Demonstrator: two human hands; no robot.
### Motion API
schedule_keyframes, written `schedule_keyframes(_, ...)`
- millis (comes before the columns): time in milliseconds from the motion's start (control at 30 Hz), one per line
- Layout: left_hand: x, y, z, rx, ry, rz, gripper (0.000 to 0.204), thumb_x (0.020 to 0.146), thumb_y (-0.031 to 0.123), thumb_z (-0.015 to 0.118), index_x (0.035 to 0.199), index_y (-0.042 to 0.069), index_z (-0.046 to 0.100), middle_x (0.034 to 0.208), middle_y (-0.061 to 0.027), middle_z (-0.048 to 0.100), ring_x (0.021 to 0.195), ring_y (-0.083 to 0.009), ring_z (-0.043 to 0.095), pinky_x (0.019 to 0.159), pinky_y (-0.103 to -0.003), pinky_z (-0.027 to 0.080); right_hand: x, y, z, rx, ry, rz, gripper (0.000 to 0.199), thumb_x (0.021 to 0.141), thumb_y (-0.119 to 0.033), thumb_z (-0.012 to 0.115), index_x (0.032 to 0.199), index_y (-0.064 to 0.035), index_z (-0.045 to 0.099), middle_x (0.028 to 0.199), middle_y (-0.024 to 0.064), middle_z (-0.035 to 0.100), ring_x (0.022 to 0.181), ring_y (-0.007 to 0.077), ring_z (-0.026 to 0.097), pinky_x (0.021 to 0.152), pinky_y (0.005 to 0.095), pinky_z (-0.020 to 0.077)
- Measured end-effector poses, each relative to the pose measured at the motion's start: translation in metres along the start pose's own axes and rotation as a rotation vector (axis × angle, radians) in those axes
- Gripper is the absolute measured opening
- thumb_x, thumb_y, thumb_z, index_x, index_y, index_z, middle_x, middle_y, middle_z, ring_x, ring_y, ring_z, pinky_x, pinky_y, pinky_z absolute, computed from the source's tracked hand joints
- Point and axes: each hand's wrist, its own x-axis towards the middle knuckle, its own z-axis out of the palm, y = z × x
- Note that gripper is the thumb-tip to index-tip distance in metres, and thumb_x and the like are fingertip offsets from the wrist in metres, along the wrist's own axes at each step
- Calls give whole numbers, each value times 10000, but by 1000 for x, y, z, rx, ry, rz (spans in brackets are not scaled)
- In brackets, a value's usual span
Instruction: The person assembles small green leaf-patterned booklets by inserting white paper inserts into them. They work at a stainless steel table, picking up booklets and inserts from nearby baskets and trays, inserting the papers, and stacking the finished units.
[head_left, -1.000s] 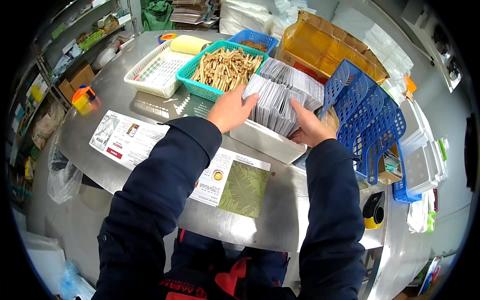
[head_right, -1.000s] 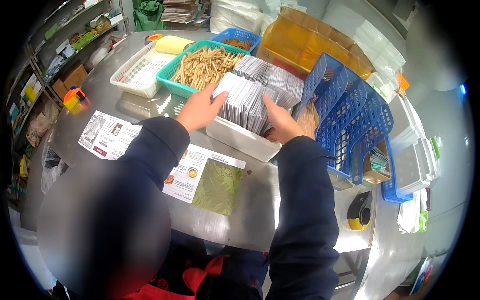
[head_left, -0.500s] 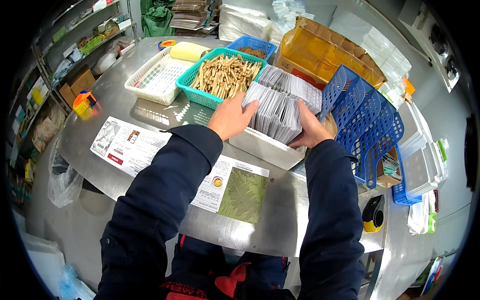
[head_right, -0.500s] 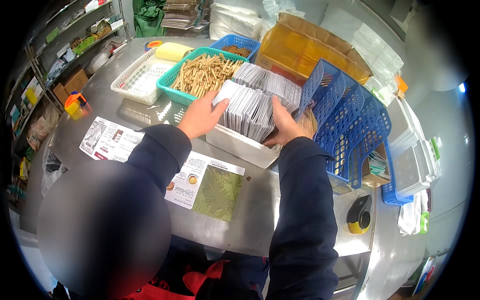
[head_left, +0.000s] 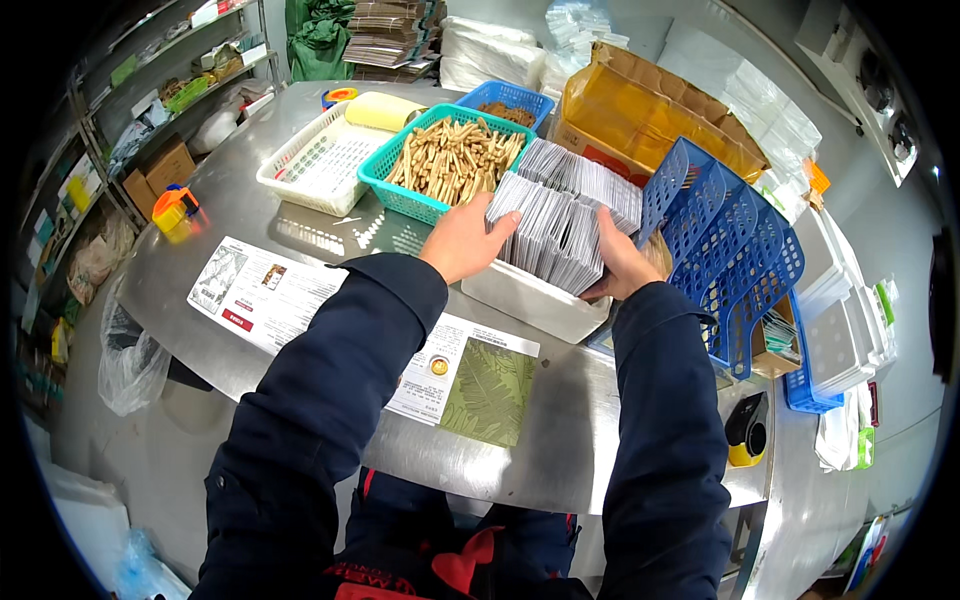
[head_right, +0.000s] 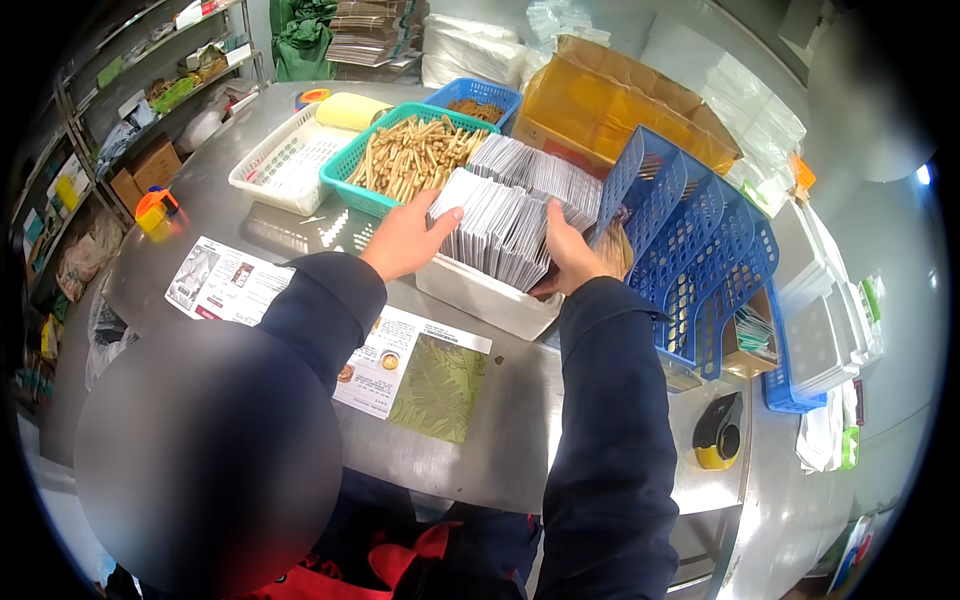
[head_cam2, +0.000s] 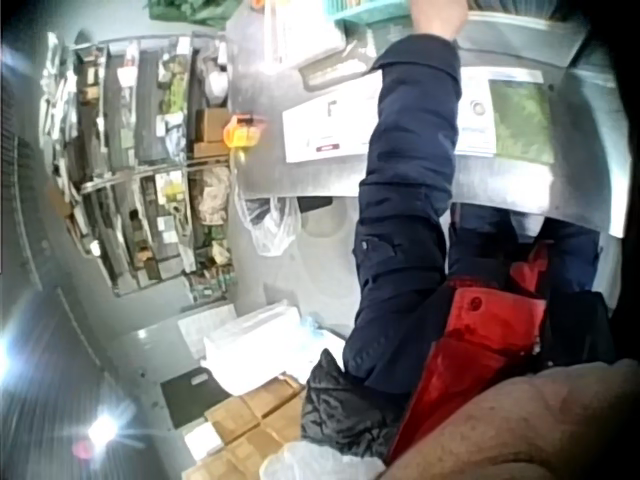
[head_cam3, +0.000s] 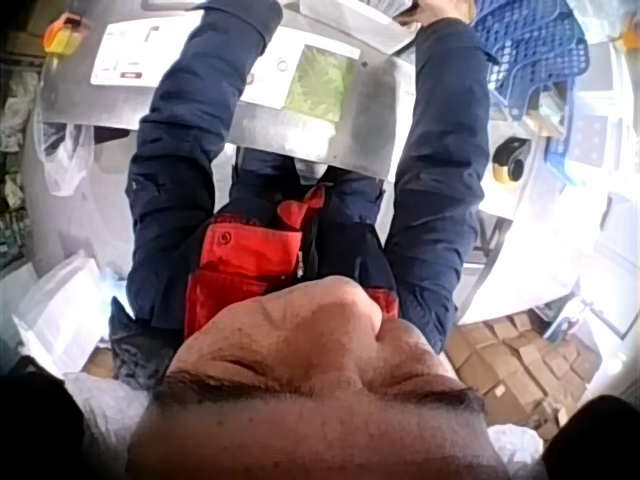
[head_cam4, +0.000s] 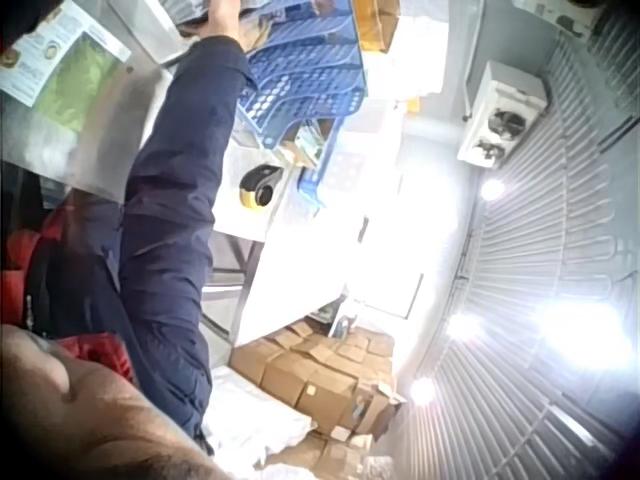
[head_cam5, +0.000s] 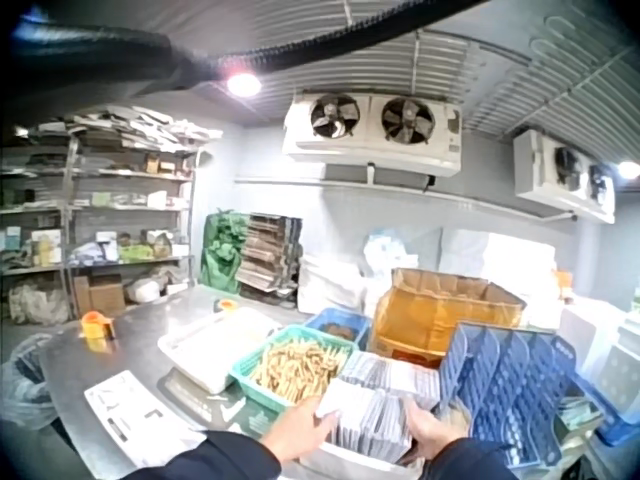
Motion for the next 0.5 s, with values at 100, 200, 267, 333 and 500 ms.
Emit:
schedule_keyframes(100,-3,6,-7,-12,-61,-55,677,1087,487,654,1465,-70,594,929,-220,749,837,-325,735,779,-441,562,-8,-3,11,0,76,3,960,1098,-775,280,1730,-52,261,1773,230,297,1526,542,441,985,812,517)
schedule_keyframes(200,-5,-4,-11,-136,-48,-63,666,1110,457,624,1506,-75,559,1051,-232,771,958,-325,752,866,-432,566,-7,-2,16,-44,222,-52,963,1107,-750,296,1615,50,461,1668,336,442,1474,559,508,1050,740,525)
schedule_keyframes(267,-10,-10,-13,-194,-32,-29,686,1112,458,615,1528,-81,534,1110,-260,767,1000,-364,748,907,-442,568,-1,-4,1,-562,461,-155,915,1120,-699,335,1460,110,594,1495,396,571,1387,574,575,1085,659,521)
schedule_keyframes(333,-20,-12,-20,-226,-12,-14,639,1124,417,602,1540,-61,525,1172,-274,768,1052,-391,750,938,-447,572,-3,-3,-1,-844,613,-252,872,1129,-646,369,1299,144,695,1324,429,662,1299,586,628,1105,593,513)
schedule_keyframes(500,-50,-1,-41,-214,-60,31,529,1125,363,623,1477,-32,595,1202,-241,785,1135,-366,755,968,-444,573,-21,4,-19,-918,727,-359,788,1135,-563,427,1098,145,772,1149,433,716,1188,588,679,1091,573,510)
